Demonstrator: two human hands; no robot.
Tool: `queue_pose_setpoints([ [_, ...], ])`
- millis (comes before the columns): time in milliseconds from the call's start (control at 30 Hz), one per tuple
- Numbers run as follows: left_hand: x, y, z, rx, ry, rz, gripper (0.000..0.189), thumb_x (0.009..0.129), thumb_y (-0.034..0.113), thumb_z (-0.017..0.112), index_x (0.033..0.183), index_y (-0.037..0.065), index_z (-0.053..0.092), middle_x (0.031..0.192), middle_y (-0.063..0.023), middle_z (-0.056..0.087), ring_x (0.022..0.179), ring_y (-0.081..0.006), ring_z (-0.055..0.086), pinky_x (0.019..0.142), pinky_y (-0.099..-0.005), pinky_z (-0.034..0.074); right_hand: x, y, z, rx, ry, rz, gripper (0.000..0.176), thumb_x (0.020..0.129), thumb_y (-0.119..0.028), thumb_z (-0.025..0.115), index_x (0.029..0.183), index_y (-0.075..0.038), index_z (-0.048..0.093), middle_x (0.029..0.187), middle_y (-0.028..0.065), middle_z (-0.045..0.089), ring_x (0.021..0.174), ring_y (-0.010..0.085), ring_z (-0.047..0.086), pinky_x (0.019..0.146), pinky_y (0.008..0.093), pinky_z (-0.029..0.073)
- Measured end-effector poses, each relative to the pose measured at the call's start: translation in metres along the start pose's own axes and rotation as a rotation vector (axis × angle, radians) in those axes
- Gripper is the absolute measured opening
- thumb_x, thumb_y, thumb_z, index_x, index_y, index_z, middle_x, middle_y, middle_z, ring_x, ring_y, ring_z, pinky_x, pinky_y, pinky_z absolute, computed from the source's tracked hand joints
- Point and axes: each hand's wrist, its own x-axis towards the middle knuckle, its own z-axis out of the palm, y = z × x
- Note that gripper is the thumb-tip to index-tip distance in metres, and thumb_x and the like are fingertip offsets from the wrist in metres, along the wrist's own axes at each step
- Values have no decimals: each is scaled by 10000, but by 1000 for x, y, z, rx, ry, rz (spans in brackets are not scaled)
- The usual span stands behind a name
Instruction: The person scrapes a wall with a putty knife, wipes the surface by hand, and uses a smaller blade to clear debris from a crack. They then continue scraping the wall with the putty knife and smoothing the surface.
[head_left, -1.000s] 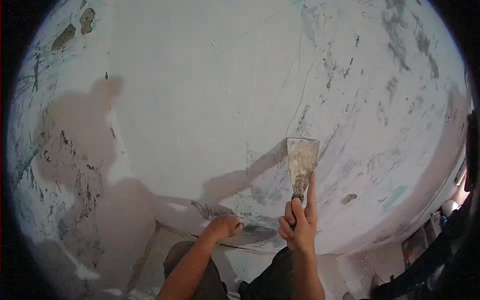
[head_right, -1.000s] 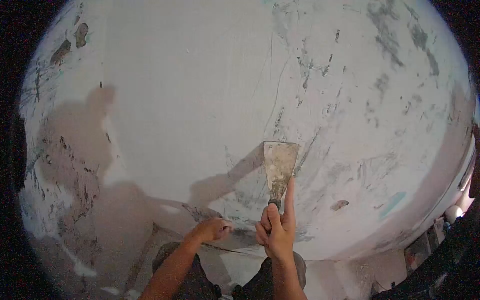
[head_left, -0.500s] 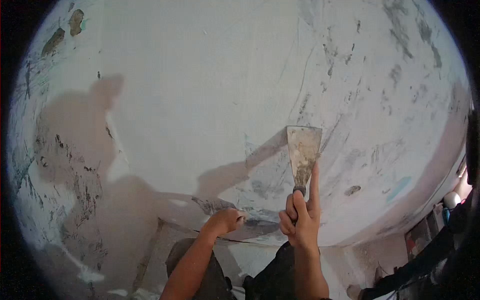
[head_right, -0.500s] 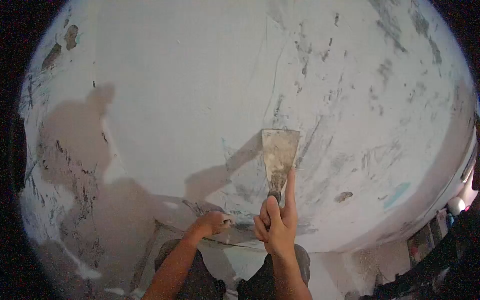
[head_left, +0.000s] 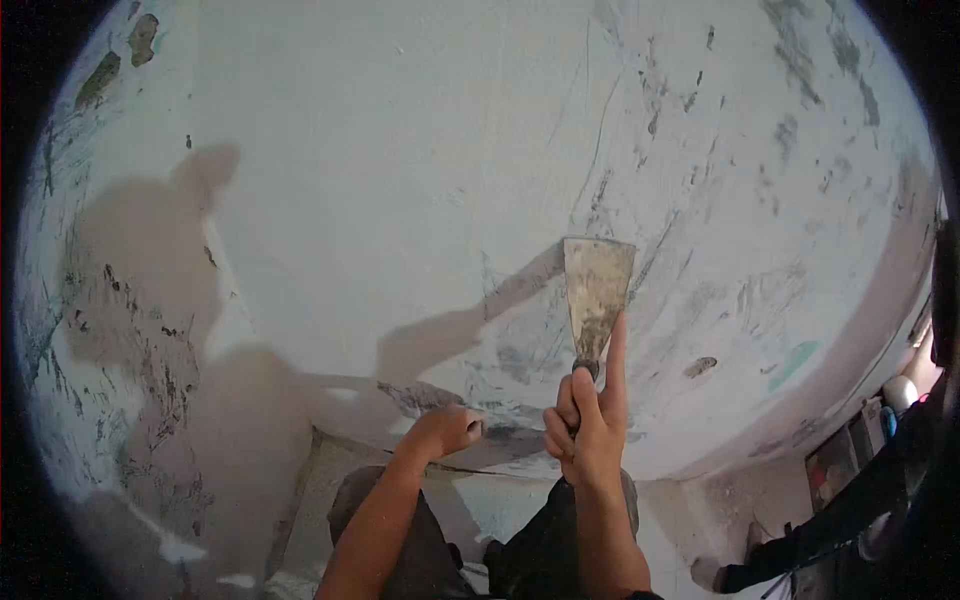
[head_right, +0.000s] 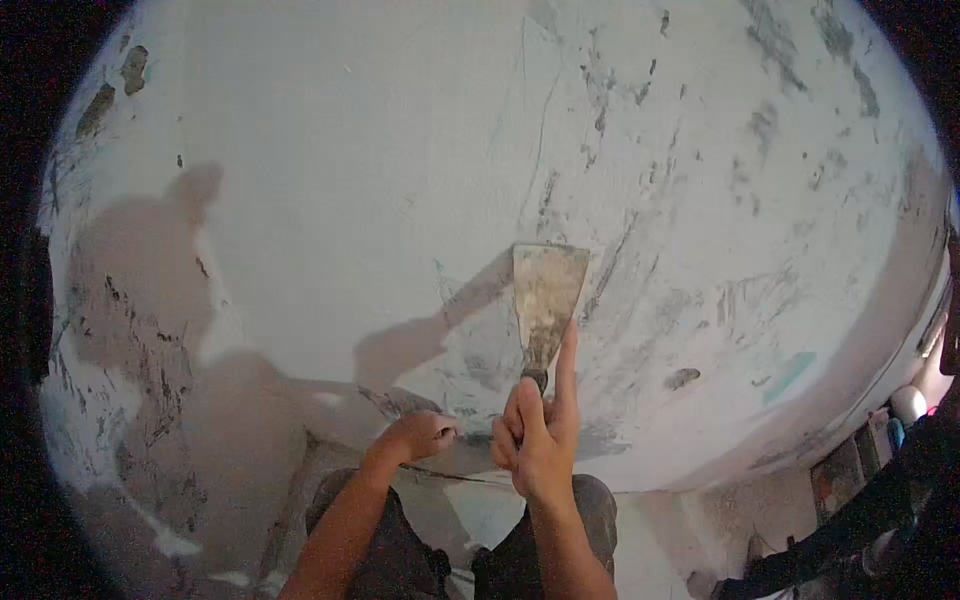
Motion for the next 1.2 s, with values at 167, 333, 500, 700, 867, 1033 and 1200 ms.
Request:
queue_pose_setpoints([
  [167, 1, 5, -2, 19, -29, -57, 222, 867, 192, 520, 1003, 107, 674, 953, -166, 688, 860, -366, 648, 755, -491, 491, -2, 5, -1, -8, 40, 3, 677, 1051, -169, 432, 1578, -242, 13, 594, -49, 292, 409, 38, 248, 329, 226, 235],
  [333, 7, -9, 6, 28, -6, 13, 231, 878, 196, 516, 1006, 112, 689, 951, -156, 695, 864, -359, 654, 759, -483, 500, 10, -2, 2, -28, 40, -34, 687, 1050, -165, 441, 1578, -237, 6, 598, -52, 303, 425, 39, 268, 355, 231, 247],
  [500, 6, -19, 13, 39, 32, 33, 247, 877, 209, 517, 1022, 104, 687, 942, -179, 694, 867, -364, 659, 764, -480, 499, 1, -1, 0, 25, 24, -31, 678, 1044, -128, 422, 1580, -227, 18, 596, -44, 306, 416, 42, 265, 343, 233, 243],
  [700, 4, 0, 4, 20, -24, -17, 260, 873, 209, 519, 1013, 66, 684, 950, -207, 685, 874, -386, 652, 780, -487, 493, 4, -8, -1, 31, 54, 3, 690, 1040, -134, 433, 1579, -236, 15, 604, -35, 314, 417, 40, 268, 342, 226, 245],
  [867, 10, -24, 17, 116, -22, 23, 292, 911, 271, 511, 965, 43, 686, 928, -218, 675, 859, -405, 637, 772, -496, 486, 9, -22, -8, -36, 36, 37, 689, 1039, -167, 465, 1580, -242, 43, 603, -38, 316, 410, 33, 269, 330, 224, 239],
  [1033, 9, -26, 18, 75, -19, 59, 324, 939, 296, 496, 915, 27, 674, 939, -222, 664, 832, -415, 621, 755, -503, 473, 2, -26, -18, -33, -7, 72, 678, 1041, -176, 465, 1580, -237, 59, 598, -45, 327, 411, 34, 275, 334, 232, 243],
  [1200, 17, -37, 30, 43, -75, 10, 307, 937, 286, 503, 944, 23, 662, 943, -222, 660, 813, -419, 619, 743, -503, 473, 6, -16, -12, -64, 21, 46, 647, 1043, -113, 403, 1580, -236, 62, 603, -50, 281, 401, 33, 225, 328, 215, 209],
])
